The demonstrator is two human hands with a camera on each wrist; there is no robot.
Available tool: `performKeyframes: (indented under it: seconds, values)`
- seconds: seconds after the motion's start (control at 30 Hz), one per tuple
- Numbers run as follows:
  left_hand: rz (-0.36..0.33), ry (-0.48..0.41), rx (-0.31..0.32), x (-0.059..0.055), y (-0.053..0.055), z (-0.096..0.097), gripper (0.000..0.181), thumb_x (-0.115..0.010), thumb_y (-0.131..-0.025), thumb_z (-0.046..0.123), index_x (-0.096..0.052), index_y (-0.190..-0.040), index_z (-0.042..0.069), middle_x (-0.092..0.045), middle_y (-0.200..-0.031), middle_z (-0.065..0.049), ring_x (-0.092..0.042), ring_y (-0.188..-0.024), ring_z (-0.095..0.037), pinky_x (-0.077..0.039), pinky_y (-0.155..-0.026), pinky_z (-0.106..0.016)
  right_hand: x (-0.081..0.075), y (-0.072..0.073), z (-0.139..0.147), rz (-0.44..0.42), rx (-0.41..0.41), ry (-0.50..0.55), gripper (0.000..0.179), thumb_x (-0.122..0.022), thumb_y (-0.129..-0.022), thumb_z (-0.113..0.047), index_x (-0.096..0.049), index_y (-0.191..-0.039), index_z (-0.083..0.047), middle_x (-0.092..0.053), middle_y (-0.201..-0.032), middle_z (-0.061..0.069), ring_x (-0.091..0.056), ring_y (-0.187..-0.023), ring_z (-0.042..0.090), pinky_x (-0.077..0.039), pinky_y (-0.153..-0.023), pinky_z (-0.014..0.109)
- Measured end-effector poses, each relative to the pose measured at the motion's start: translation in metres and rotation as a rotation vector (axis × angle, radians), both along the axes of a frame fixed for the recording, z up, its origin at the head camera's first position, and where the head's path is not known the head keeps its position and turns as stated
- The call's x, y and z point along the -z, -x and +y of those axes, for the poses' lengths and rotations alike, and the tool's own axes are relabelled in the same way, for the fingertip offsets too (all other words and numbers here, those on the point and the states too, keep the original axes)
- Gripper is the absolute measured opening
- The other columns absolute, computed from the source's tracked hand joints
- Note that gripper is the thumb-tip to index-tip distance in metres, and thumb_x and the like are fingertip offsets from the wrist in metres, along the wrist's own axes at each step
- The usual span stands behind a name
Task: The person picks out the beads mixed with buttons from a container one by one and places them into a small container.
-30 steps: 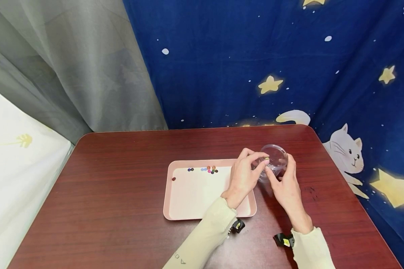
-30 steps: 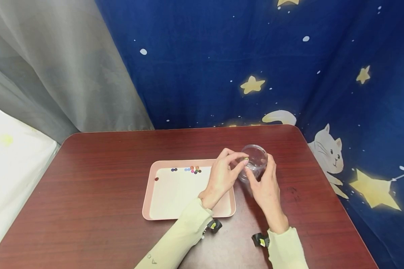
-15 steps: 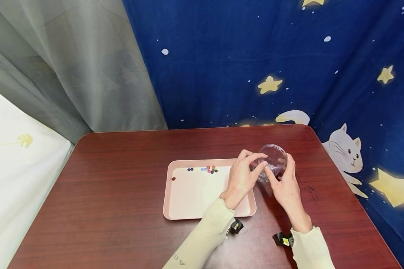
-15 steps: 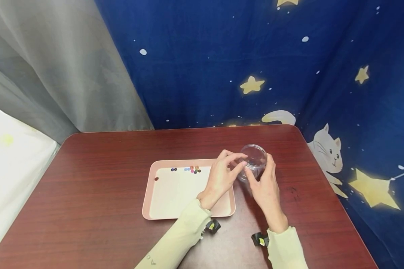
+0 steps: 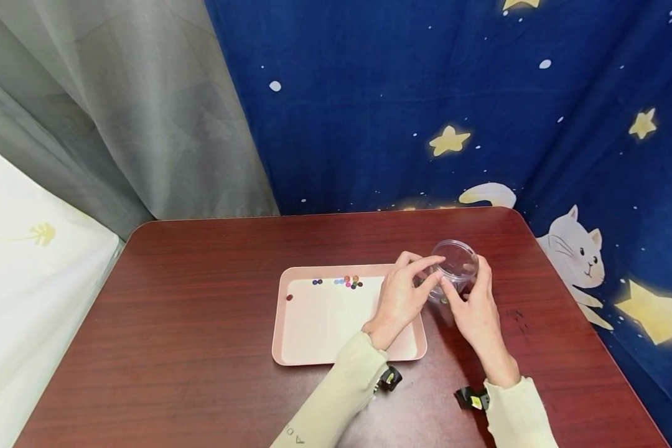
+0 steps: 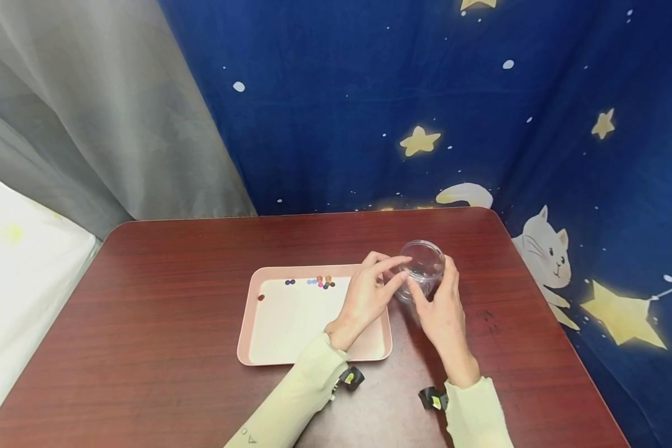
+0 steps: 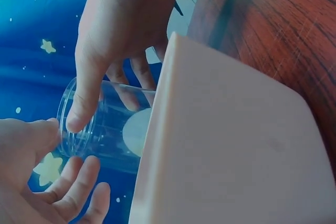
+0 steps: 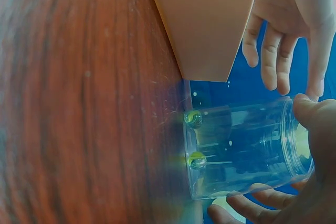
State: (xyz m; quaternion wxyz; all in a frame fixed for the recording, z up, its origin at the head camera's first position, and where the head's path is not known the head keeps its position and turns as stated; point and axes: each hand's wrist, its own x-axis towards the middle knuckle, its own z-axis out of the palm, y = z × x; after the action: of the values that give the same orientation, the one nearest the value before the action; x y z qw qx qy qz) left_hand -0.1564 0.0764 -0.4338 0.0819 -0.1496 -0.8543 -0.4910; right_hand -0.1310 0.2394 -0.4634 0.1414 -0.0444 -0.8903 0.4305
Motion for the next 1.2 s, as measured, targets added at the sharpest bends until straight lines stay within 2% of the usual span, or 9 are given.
performKeyframes:
  seconds: [0.23, 0.4, 0.57, 0.7, 0.9, 1.2]
  values:
    - [0.034, -0.052, -0.023, 0.001, -0.001, -0.003, 0.026, -0.072, -0.099, 0.024, -0.076, -0.123, 0.031, -0.067, -0.110, -0.001, -0.067, -0.083, -0.010, -0.045, -0.070, -0.009, 0.001, -0.002, 0.000, 0.009, -0.005, -0.002, 0.082, -0.071, -0.100, -0.028, -0.018, -0.162, -0.020, -0.044, -0.147, 0.021, -0.060, -0.124, 0.043, -0.055, -0.091, 0.063]
    - [0.055, -0.094, -0.055, -0.002, -0.001, -0.005, 0.023, -0.074, -0.097, 0.020, -0.077, -0.118, 0.028, -0.065, -0.105, 0.005, -0.061, -0.079, -0.002, -0.045, -0.067, -0.011, 0.001, -0.001, -0.001, 0.017, -0.003, 0.007, 0.082, -0.071, -0.099, -0.026, -0.019, -0.161, -0.018, -0.044, -0.147, 0.021, -0.060, -0.123, 0.043, -0.055, -0.091, 0.063]
    - [0.053, -0.112, -0.092, -0.001, 0.001, -0.009, 0.015, -0.075, -0.097, 0.020, -0.076, -0.111, 0.023, -0.065, -0.104, 0.005, -0.066, -0.081, -0.002, -0.052, -0.071, -0.016, 0.000, 0.000, -0.001, 0.021, -0.002, 0.015, 0.082, -0.072, -0.099, -0.026, -0.019, -0.162, -0.019, -0.044, -0.147, 0.021, -0.060, -0.124, 0.043, -0.055, -0.091, 0.062]
    - [0.015, -0.101, -0.119, 0.002, 0.003, -0.013, 0.012, -0.075, -0.096, 0.020, -0.076, -0.108, 0.021, -0.066, -0.106, 0.003, -0.069, -0.086, -0.004, -0.053, -0.073, -0.017, -0.001, 0.000, -0.002, 0.016, -0.002, 0.018, 0.081, -0.071, -0.099, -0.028, -0.020, -0.162, -0.019, -0.045, -0.147, 0.020, -0.059, -0.125, 0.043, -0.054, -0.091, 0.063]
    - [-0.054, -0.047, -0.150, 0.006, 0.002, -0.015, 0.013, -0.076, -0.094, 0.018, -0.076, -0.106, 0.021, -0.068, -0.108, -0.002, -0.072, -0.093, -0.012, -0.048, -0.073, -0.016, -0.001, 0.000, -0.002, 0.015, 0.003, 0.021, 0.081, -0.072, -0.099, -0.029, -0.021, -0.161, -0.019, -0.045, -0.147, 0.019, -0.059, -0.125, 0.043, -0.054, -0.092, 0.063]
    - [-0.064, 0.040, -0.212, 0.010, 0.001, -0.020, 0.013, -0.077, -0.092, 0.020, -0.077, -0.105, 0.022, -0.069, -0.108, -0.001, -0.070, -0.098, -0.018, -0.053, -0.079, -0.029, -0.002, 0.001, -0.003, -0.006, -0.002, 0.030, 0.082, -0.071, -0.099, -0.031, -0.019, -0.162, -0.021, -0.043, -0.149, 0.019, -0.056, -0.127, 0.043, -0.053, -0.095, 0.066]
